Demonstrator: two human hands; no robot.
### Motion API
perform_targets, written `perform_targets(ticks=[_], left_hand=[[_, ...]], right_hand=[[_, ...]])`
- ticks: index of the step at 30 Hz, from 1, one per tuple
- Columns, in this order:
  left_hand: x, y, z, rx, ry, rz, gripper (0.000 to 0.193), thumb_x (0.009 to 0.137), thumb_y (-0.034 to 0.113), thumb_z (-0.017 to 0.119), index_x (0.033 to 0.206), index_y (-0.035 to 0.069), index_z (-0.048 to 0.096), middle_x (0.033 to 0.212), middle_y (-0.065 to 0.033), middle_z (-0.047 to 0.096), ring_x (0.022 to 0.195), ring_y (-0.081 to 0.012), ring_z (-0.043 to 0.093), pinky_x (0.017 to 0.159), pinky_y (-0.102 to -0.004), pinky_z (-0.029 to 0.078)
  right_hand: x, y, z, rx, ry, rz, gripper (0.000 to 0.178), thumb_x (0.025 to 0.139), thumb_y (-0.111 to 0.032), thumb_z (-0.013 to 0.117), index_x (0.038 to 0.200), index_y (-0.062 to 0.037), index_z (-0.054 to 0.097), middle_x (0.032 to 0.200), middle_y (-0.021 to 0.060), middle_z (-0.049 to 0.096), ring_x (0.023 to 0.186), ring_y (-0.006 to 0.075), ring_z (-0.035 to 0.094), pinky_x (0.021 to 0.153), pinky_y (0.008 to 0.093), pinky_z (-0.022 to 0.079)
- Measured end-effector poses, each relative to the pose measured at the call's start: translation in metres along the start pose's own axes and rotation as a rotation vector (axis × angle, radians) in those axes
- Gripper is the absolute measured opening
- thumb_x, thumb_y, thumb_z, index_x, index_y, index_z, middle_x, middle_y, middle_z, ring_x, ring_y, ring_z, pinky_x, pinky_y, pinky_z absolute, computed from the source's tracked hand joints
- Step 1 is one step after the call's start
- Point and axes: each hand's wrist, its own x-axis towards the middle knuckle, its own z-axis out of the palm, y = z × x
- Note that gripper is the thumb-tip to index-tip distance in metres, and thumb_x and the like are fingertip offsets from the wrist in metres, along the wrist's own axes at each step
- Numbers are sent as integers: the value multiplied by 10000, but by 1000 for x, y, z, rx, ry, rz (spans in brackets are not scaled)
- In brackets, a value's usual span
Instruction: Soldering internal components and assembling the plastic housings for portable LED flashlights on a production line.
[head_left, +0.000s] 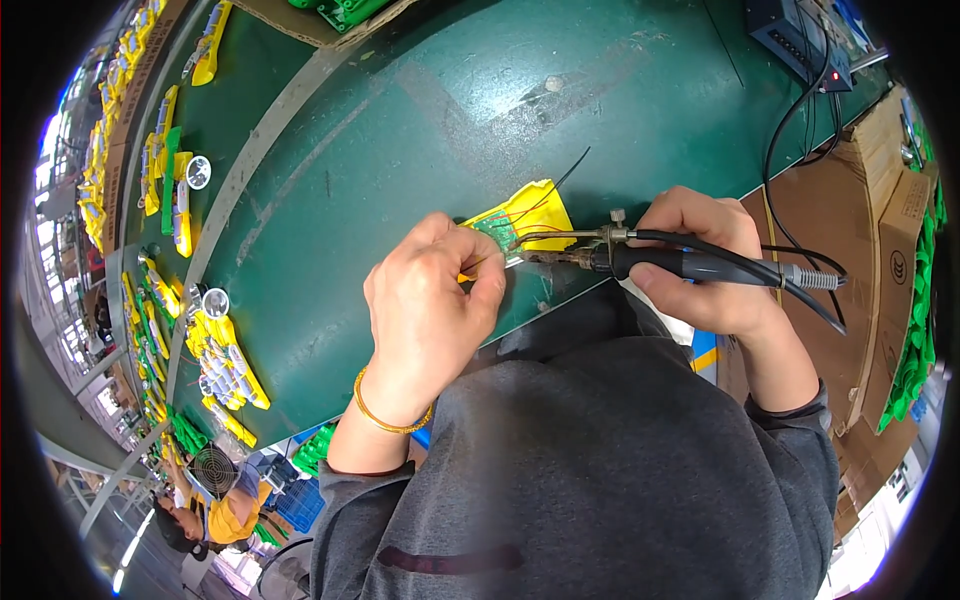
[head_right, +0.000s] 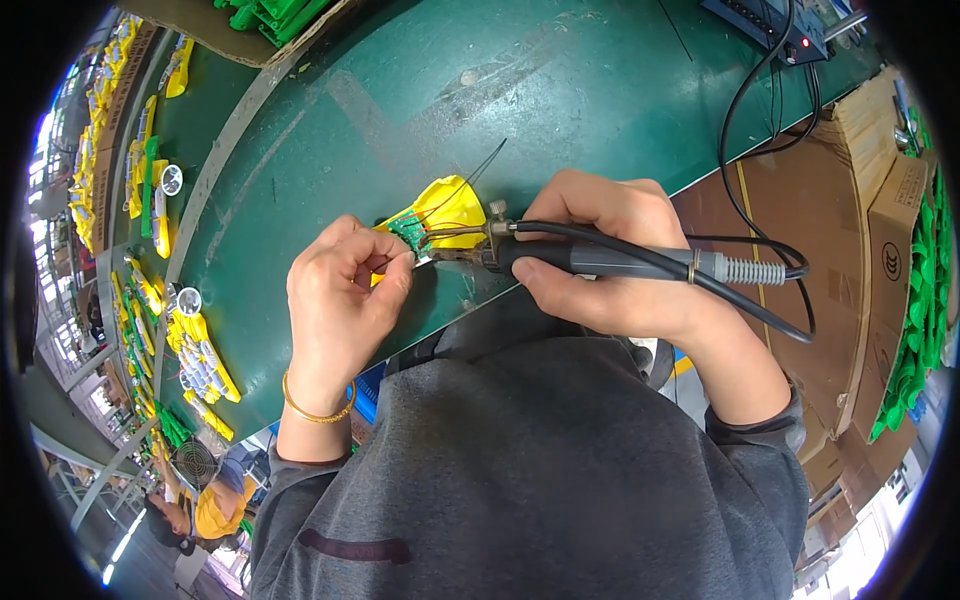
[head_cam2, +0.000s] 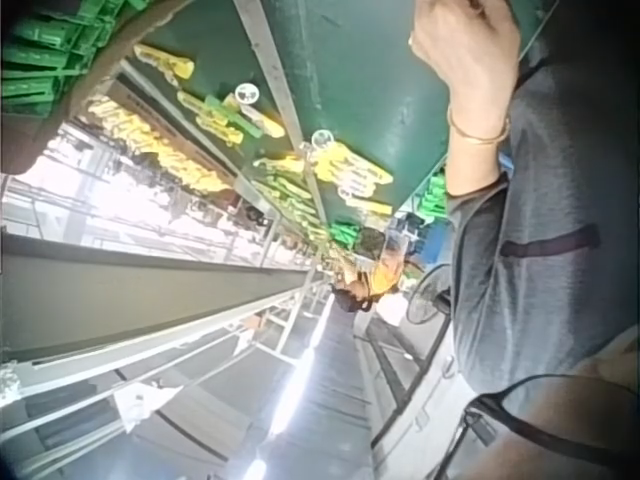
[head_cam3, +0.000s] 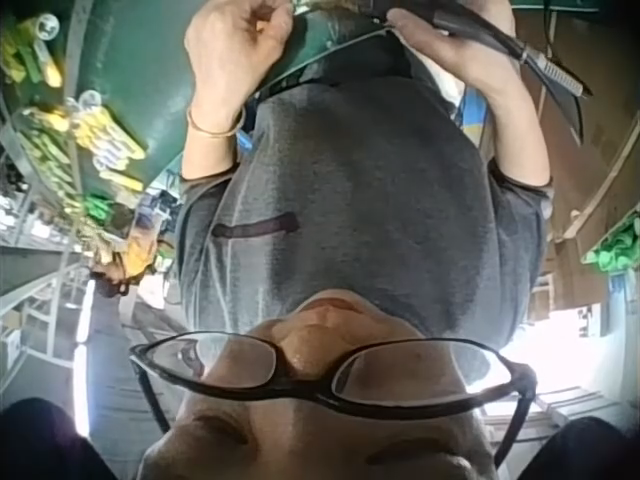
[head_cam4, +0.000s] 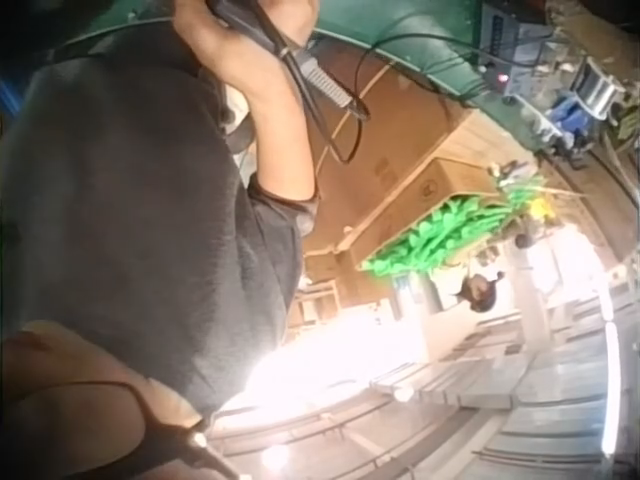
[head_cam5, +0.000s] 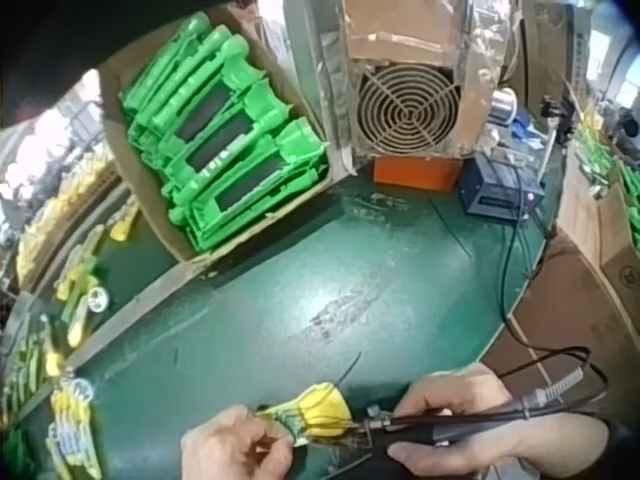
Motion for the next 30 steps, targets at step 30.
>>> perform_targets(ticks=[30], left_hand=[[-329, -421, -189, 626, 1182, -1116, 398, 754, 260, 718, 1009, -24, 604, 949, -251, 641, 884, -430, 611, 789, -479, 482]], right_hand=[[30, 73, -51, 660, 409, 6, 288, 972, -259, 502, 1172, -53, 524, 882, 0, 546, 736, 60, 501, 597, 200, 397]])
